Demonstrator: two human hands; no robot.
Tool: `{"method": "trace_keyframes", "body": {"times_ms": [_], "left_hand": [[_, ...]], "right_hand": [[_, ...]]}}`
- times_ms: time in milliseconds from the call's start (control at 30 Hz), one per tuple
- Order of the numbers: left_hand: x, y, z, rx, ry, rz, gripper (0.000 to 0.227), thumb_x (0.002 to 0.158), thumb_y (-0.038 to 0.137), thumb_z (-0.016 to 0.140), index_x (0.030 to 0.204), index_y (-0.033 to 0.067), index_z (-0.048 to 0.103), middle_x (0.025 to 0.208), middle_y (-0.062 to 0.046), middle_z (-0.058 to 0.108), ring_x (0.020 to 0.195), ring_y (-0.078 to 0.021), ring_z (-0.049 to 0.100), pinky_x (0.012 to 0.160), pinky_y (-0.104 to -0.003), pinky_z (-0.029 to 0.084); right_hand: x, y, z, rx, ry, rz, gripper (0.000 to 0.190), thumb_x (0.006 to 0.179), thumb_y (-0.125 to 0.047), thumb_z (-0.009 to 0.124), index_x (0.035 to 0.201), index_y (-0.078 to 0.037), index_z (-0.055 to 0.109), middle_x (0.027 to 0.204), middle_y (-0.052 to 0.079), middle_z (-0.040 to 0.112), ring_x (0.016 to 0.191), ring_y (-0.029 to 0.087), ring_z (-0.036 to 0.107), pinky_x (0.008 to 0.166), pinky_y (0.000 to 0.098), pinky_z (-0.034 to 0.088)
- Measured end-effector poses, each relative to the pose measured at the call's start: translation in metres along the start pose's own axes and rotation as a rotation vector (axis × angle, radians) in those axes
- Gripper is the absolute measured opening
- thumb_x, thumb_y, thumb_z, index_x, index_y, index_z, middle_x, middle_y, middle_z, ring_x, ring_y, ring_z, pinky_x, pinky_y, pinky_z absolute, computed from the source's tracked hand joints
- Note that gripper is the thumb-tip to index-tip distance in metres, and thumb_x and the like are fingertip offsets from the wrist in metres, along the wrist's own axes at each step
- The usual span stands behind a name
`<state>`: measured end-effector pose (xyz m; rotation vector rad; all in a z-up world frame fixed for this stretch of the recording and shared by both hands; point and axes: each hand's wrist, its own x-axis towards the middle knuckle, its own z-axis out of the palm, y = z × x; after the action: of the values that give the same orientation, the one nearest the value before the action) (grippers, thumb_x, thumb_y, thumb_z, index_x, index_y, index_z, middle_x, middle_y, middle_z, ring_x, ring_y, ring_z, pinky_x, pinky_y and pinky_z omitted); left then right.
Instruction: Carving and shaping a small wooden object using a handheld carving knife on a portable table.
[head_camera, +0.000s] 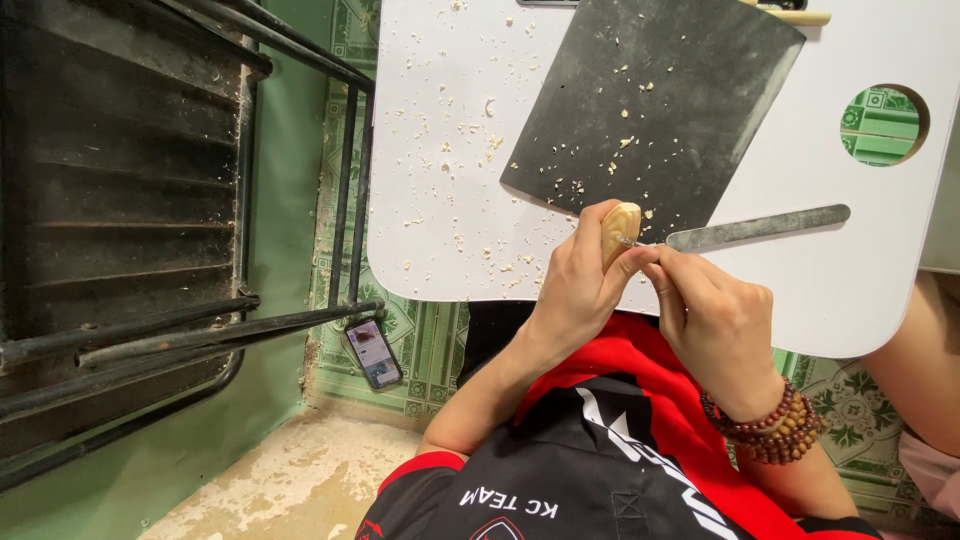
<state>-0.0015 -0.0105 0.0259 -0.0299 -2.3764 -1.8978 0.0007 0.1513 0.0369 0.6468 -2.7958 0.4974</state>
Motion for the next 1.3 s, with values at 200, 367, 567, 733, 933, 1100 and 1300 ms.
{"method": "trace_keyframes", "body": {"times_ms": [200,367,567,733,933,1100,1300], "left_hand": [[-0.005,-0.008,0.002,0.019,-0.03,0.009,0.057,0.1,0.052,0.056,0.13,0.0045,0.048,0.081,-0.012,0.06,0.079,-0.0316,0.071,0.073,-0.045,0.059],[-0.003,-0.008,0.001,0.086,-0.064,0.007,0.062,0.098,0.048,0.053,0.132,-0.0027,0.043,0.105,-0.022,0.07,0.083,-0.0311,0.073,0.067,-0.04,0.059],[-0.003,-0.003,0.003,0.068,-0.019,-0.019,0.053,0.096,0.044,0.059,0.127,0.0015,0.049,0.097,-0.014,0.072,0.076,-0.0238,0.071,0.065,-0.035,0.057],[-0.003,-0.002,0.006,0.042,-0.012,-0.03,0.046,0.098,0.039,0.06,0.124,0.0031,0.051,0.094,-0.009,0.07,0.075,-0.0203,0.068,0.065,-0.033,0.056],[-0.001,0.003,0.006,0.061,0.033,-0.094,0.054,0.092,0.052,0.058,0.114,0.0028,0.056,0.081,-0.007,0.067,0.067,-0.0154,0.062,0.06,-0.03,0.053],[-0.001,0.002,0.007,0.042,0.053,-0.089,0.051,0.093,0.052,0.059,0.111,0.0043,0.056,0.073,-0.002,0.06,0.061,-0.011,0.054,0.054,-0.027,0.047],[-0.003,-0.003,0.005,0.053,-0.041,-0.059,0.058,0.098,0.051,0.053,0.128,0.0014,0.049,0.097,-0.011,0.066,0.08,-0.0192,0.064,0.069,-0.033,0.055]], "right_hand": [[0.0,0.002,-0.006,0.018,-0.057,-0.005,0.009,0.107,-0.025,0.066,0.109,-0.024,0.074,0.073,-0.004,0.067,0.065,0.024,0.07,0.058,0.0324,0.054],[0.013,-0.012,-0.024,0.232,-0.075,0.011,0.008,0.097,-0.002,0.073,0.105,0.002,0.074,0.084,0.007,0.073,0.047,0.016,0.051,0.045,0.0318,0.038],[0.009,-0.013,-0.017,0.12,-0.018,0.01,0.008,0.099,-0.004,0.075,0.106,0.0,0.074,0.08,0.004,0.07,0.045,0.016,0.047,0.043,0.031,0.035],[0.008,-0.015,-0.017,0.049,-0.005,0.012,0.007,0.101,-0.006,0.076,0.105,-0.002,0.074,0.075,0.002,0.065,0.044,0.015,0.043,0.042,0.0314,0.033],[0.008,-0.016,-0.016,-0.007,0.006,0.027,0.007,0.102,-0.01,0.076,0.107,-0.006,0.072,0.073,-0.001,0.059,0.043,0.014,0.041,0.042,0.0314,0.032],[0.009,-0.015,-0.015,-0.017,0.01,0.027,0.008,0.103,-0.01,0.076,0.105,-0.007,0.07,0.073,-0.001,0.057,0.042,0.014,0.039,0.041,0.0314,0.032],[0.007,-0.005,-0.017,0.064,-0.048,-0.006,0.008,0.101,-0.013,0.073,0.105,-0.008,0.069,0.073,-0.002,0.059,0.043,0.014,0.042,0.041,0.0308,0.033]]}}
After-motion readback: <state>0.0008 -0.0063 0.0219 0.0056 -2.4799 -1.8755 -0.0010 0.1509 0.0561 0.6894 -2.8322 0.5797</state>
